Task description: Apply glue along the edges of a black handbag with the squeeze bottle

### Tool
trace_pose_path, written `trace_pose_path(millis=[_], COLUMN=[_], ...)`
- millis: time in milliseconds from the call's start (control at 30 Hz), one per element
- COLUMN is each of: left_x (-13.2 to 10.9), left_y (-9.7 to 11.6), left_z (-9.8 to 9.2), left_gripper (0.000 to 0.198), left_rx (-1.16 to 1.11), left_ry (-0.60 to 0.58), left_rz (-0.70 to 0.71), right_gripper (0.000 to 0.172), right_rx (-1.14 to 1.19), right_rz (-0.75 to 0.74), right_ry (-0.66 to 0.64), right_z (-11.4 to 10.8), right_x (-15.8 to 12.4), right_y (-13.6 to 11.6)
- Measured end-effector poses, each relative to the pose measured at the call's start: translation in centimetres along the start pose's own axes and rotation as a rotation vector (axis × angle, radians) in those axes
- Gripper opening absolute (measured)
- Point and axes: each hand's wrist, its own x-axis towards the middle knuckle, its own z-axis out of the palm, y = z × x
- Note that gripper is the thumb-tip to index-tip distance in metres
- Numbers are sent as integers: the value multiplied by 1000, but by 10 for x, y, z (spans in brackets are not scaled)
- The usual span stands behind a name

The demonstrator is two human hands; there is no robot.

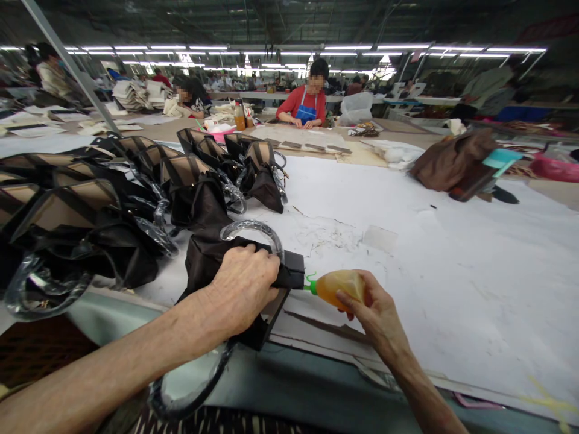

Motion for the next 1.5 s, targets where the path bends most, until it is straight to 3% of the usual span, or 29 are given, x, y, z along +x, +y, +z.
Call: trace_pose_path(millis=[433,1133,1500], left_x=[4,6,6], left_y=[5,2,7], left_z=[-9,-1,-9], left_gripper=[16,14,17], left_rx=[21,66,68], left_ry=[-132,-73,-145], left_rz=[-43,-13,-35], right_gripper=[44,41,38], right_rx=[52,176,262], right_rz=[22,87,105], right_ry=[-96,-173,-189], right_z=[-2,-2,1], right_x=[-2,-21,-29], right_y=[0,-15,-9])
